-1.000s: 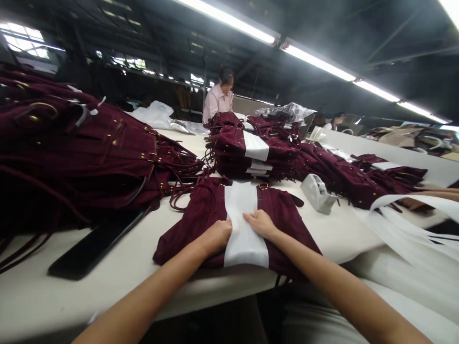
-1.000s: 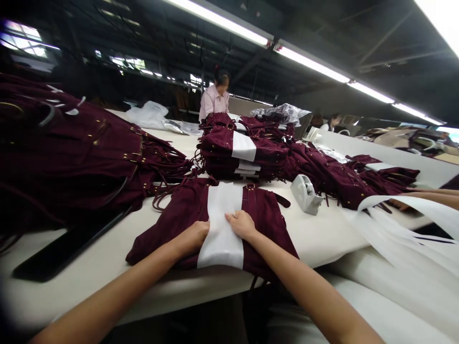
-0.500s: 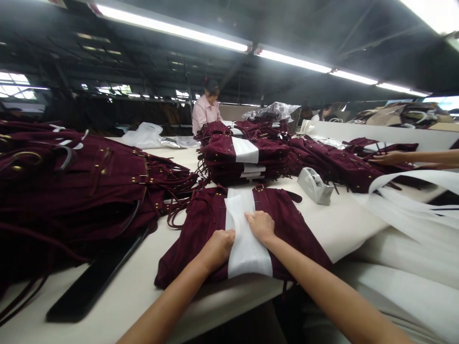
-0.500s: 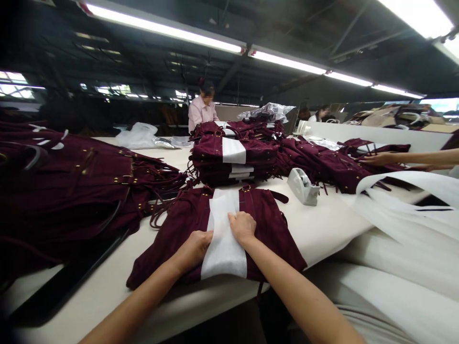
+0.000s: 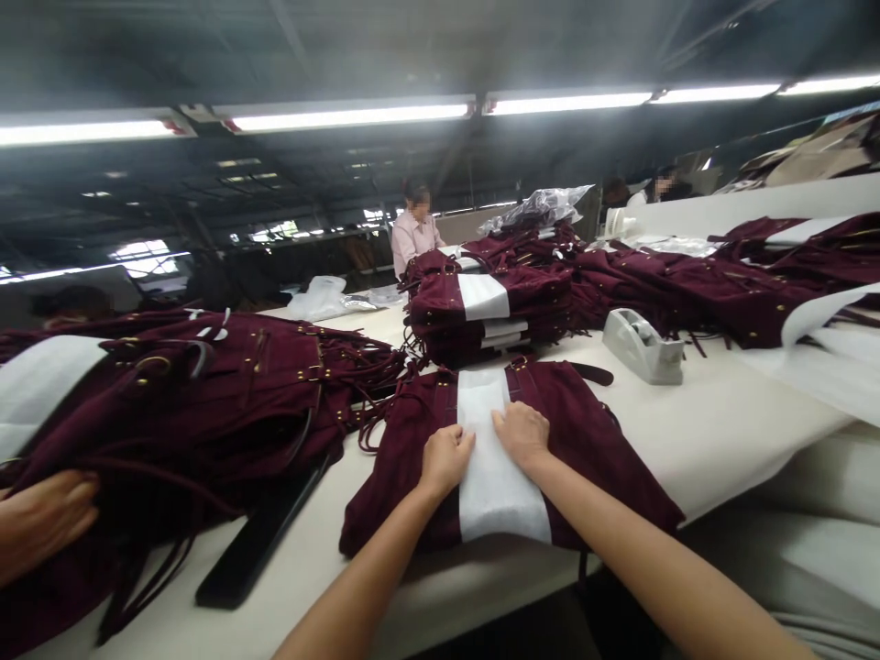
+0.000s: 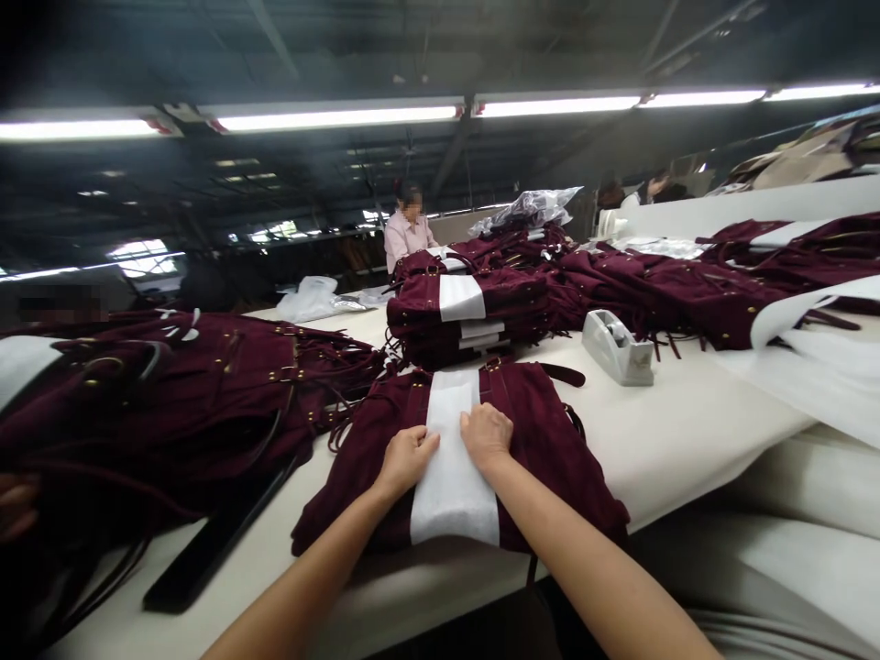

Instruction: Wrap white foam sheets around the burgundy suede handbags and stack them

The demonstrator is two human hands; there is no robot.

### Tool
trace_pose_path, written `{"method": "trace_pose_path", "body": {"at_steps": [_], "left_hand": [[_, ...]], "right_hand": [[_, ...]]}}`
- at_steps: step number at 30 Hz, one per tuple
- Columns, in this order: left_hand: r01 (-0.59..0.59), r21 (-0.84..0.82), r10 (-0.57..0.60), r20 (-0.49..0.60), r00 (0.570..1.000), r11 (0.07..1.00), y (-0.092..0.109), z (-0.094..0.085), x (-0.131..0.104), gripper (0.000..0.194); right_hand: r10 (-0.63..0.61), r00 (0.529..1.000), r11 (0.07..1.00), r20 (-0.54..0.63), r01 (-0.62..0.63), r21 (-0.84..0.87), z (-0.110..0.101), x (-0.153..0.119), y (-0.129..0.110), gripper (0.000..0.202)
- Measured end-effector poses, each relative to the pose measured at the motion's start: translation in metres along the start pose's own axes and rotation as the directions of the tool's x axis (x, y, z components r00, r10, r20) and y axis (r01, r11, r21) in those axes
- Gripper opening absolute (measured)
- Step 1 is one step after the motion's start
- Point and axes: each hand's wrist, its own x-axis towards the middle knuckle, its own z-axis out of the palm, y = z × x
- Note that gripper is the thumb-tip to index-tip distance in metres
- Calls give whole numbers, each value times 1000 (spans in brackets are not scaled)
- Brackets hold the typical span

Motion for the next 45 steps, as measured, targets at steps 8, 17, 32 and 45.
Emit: {"method": "trace_pose_path", "body": {"at_steps": [8, 17, 32, 45], "left_hand": [[136, 76, -128, -107, 986, 988, 10, 6, -5, 30], [152, 238, -126, -119, 985, 959, 23, 4, -7, 25], [100, 115, -85, -128, 988, 988, 7, 4, -2, 32], [18, -90, -33, -164, 986, 996, 1, 5, -2, 36]], "right_hand": [[76, 997, 980, 22, -78, 181, -6, 0, 22, 30], [107, 993, 963, 57, -117, 242, -2, 9, 24, 20], [158, 952, 494, 263, -307, 813, 4, 23, 37, 18], [25, 955, 553, 295, -259, 792, 6, 19, 28, 24]]}}
